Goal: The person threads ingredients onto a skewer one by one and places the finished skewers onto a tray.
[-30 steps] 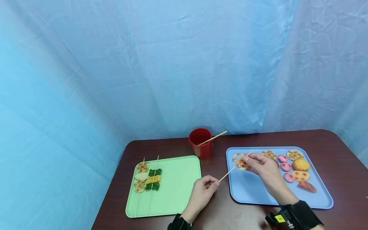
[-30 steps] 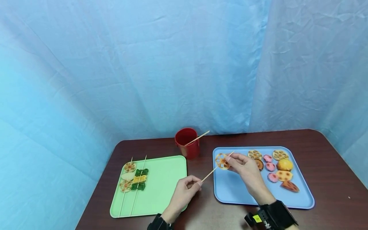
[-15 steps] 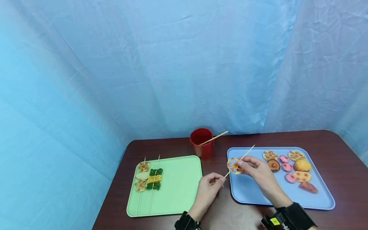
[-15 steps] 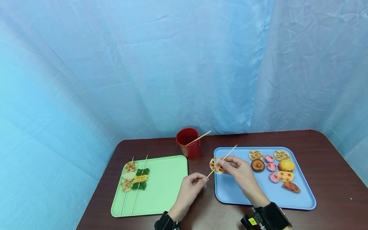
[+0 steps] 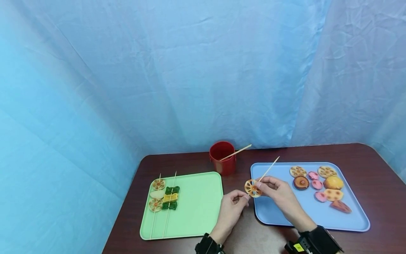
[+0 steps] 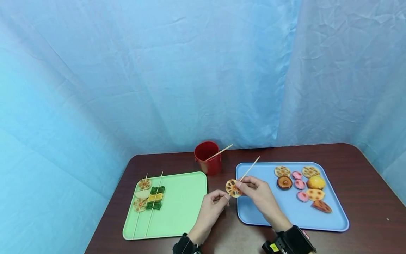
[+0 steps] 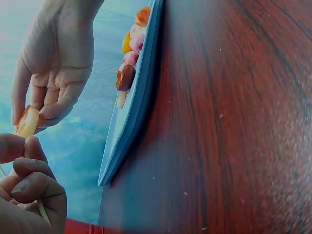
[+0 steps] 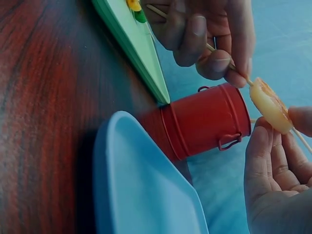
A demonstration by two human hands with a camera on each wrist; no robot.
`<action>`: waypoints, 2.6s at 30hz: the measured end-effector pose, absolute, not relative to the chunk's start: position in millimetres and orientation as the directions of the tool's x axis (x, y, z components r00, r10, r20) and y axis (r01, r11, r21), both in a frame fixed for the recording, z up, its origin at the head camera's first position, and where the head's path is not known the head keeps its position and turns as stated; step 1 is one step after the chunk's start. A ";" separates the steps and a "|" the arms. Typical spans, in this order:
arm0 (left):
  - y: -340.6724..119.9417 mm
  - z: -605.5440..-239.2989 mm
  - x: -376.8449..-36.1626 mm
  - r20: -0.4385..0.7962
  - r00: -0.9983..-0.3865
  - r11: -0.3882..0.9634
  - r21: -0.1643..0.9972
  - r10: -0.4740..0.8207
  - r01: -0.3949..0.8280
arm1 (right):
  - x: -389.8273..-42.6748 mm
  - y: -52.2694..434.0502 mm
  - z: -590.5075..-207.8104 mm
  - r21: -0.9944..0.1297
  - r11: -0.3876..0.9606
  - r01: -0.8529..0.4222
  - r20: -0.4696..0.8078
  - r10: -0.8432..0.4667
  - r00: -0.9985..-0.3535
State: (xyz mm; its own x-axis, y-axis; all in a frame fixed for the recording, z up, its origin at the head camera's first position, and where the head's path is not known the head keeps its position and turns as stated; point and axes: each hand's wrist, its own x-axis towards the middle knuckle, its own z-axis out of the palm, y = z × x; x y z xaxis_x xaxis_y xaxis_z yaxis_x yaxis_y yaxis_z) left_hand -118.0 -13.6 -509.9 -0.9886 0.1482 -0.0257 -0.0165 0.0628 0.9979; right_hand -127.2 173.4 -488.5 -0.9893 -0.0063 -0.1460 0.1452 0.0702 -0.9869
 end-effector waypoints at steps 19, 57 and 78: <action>-18.9 -515.9 -118.7 -0.007 -0.991 0.071 0.997 0.135 0.003 | -128.8 227.7 -484.8 -0.968 0.250 -0.004 0.020 0.060 -0.998; -30.6 -518.2 -116.2 -0.081 -0.988 0.099 0.993 0.129 -0.069 | -162.8 310.3 -493.4 -0.451 0.892 -0.037 -0.058 -0.070 -0.996; -33.5 -518.4 -114.3 -0.090 -0.988 0.099 0.992 0.122 -0.078 | -159.6 307.1 -491.5 -0.472 0.878 -0.072 -0.125 -0.148 -0.981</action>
State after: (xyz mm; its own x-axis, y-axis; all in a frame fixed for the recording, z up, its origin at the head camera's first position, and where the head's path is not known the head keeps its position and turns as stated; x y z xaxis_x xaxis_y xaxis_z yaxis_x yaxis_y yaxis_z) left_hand -114.3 -33.5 -518.4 -0.9885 0.1221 -0.0895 -0.0776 0.0990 0.9921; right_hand -159.6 307.1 -491.5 -0.9810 -0.1479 -0.1252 -0.0721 0.8784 -0.4725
